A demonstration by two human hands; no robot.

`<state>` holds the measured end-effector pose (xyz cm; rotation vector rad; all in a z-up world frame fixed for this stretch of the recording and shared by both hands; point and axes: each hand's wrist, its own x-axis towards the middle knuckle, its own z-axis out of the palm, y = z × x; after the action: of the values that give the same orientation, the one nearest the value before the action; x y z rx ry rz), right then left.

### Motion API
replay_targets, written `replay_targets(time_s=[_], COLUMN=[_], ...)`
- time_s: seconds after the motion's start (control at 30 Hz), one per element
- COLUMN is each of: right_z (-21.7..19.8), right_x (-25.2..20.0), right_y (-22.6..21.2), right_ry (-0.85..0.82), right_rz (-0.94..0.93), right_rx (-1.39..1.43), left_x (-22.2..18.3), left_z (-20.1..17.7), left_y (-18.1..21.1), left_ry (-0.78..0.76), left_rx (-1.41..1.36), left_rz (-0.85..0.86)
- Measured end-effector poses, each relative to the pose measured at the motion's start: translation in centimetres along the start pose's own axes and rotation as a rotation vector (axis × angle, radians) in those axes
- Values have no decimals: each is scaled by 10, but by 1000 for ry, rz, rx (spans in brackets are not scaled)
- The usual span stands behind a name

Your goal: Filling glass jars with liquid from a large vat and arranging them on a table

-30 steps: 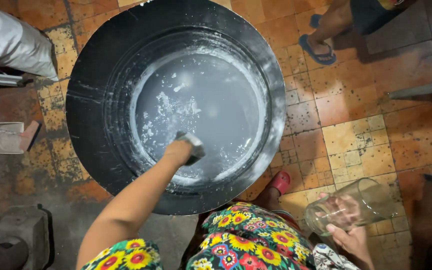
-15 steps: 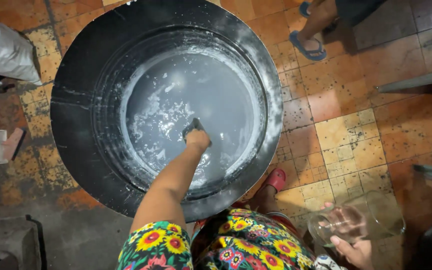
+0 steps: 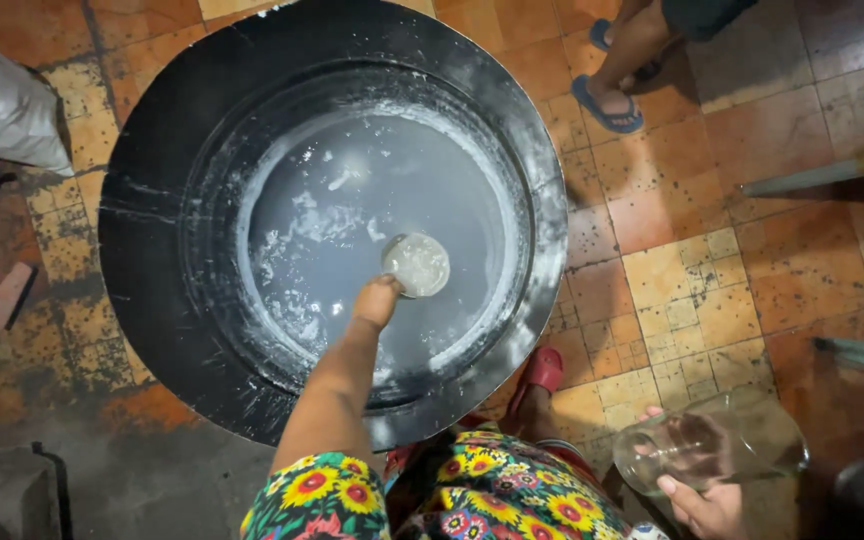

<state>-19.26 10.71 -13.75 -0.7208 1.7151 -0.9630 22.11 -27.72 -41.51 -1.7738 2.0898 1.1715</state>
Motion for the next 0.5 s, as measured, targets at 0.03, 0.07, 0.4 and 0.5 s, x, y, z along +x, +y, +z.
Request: replay_targets(time_s=[0.03,0.07,0.4,0.5], right_z=[17,34,54,79], right_x=[2,5,84,108], right_y=[-25,-50,-91,-129], right_ry=[2,-4,-63,-172], right_rz=[-82,-165,-364,-574], right_rx=[265,532,-64,-80], left_x=[-3,-5,-112,-171], left_z=[-2,-4,-122,-171], left_y=[-5,-10,31,60], left_ry=[68,141,551,523], left_rx=[116,234,154,231], left_rz=[212,422,687,555])
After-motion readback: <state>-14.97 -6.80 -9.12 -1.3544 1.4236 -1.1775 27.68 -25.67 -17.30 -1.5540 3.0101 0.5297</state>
